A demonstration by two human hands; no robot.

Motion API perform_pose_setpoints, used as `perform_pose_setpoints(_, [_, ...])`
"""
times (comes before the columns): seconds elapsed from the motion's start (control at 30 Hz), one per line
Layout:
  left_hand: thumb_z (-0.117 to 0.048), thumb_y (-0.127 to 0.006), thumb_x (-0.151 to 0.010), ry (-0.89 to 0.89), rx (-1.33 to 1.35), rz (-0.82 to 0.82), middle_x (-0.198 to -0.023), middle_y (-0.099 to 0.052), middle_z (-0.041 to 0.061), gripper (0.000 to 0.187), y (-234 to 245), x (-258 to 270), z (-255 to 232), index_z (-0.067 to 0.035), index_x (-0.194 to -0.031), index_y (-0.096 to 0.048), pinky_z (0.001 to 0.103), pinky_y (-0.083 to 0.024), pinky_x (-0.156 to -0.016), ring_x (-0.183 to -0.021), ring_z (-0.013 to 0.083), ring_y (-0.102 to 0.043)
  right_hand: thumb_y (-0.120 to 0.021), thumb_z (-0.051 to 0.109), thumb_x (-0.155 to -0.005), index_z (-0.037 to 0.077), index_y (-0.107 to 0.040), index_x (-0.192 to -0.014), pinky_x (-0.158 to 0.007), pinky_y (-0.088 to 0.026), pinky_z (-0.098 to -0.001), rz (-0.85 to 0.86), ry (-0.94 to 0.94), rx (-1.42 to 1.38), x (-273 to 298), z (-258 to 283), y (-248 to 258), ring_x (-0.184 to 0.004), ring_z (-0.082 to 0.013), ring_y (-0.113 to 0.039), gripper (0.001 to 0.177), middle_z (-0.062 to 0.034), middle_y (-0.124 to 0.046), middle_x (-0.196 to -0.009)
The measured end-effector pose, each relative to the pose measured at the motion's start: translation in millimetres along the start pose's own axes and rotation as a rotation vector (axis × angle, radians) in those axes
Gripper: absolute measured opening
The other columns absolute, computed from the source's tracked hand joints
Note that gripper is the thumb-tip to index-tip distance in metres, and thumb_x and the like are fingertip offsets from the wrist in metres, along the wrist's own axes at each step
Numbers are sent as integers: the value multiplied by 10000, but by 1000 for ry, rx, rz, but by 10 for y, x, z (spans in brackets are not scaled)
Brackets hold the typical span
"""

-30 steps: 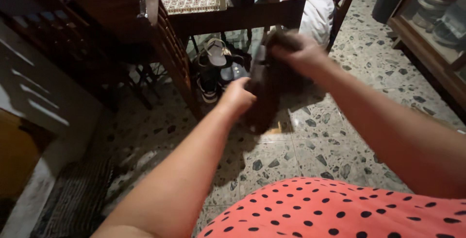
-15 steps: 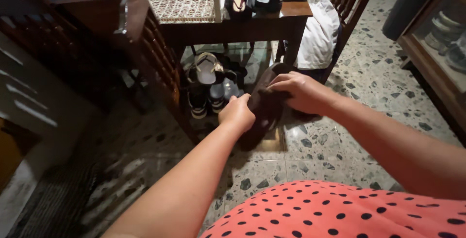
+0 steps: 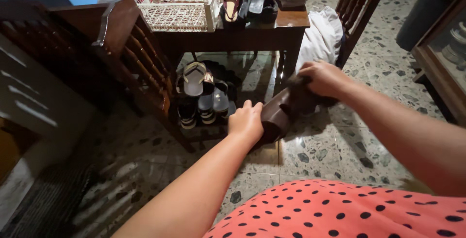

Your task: The person cleans various pieces of footwear, including a pump, slides, and flip-flops, by wiping them with a dark cloth and placing them on a wooden table.

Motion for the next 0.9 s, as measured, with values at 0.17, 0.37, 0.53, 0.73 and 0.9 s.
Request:
perform_pose_setpoints(0.17, [-47,-603,-839,68,159,19,-1189,-604,134,457,1,-69,-33,-206,-1268,-605,498,-547,-826,-1046,387,-662,-576,70,-905,222,-657,-1287,-842,-614,-490,259,-717,-841,184,-836,-423,-868,-302,-707,419,-117,-738,-1089])
perform_pose_setpoints(0.37, [-37,-661,-805,94,604,78,-1133,-706,130,566,-248,-351,157,-182,-1349,-604,399,-539,-820,-1011,311,-690,-561,419,-1007,102,-645,-1168,-849,-587,-472,-14,-890,-1705,212,-830,-809,-845,-273,-694,366,-97,-705,-980])
perform_pose_setpoints(0.53, [-73,-678,-880,160,1135,154,-993,-758,61,354,-376,-657,99,-75,-1234,-696,363,-549,-757,-883,193,-662,-539,380,-954,137,-552,-1147,-824,-603,-498,-112,-981,-1585,284,-422,-578,-867,-288,-718,310,-109,-707,-952])
perform_pose_setpoints(0.73, [-114,-622,-947,399,1247,260,-960,-742,47,240,-231,-1208,184,-105,-1180,-680,443,-569,-688,-823,234,-698,-595,239,-921,187,-574,-1151,-699,-621,-445,-217,-811,-1789,187,-240,-624,-757,-227,-688,236,-42,-686,-849])
perform_pose_setpoints(0.9, [-77,-552,-942,385,1328,251,-929,-750,48,278,-305,-1727,265,-142,-1176,-686,414,-585,-604,-747,200,-719,-597,215,-984,54,-660,-1156,-690,-607,-397,-358,-680,-1590,-248,-657,-322,-771,-239,-723,244,-81,-737,-915])
Point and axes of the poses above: each hand's wrist, its own x-axis away from the middle knuckle, its own y-axis out of the back of the hand, z = x × y, the point moved 5 cm from there along -x, towards the middle knuckle
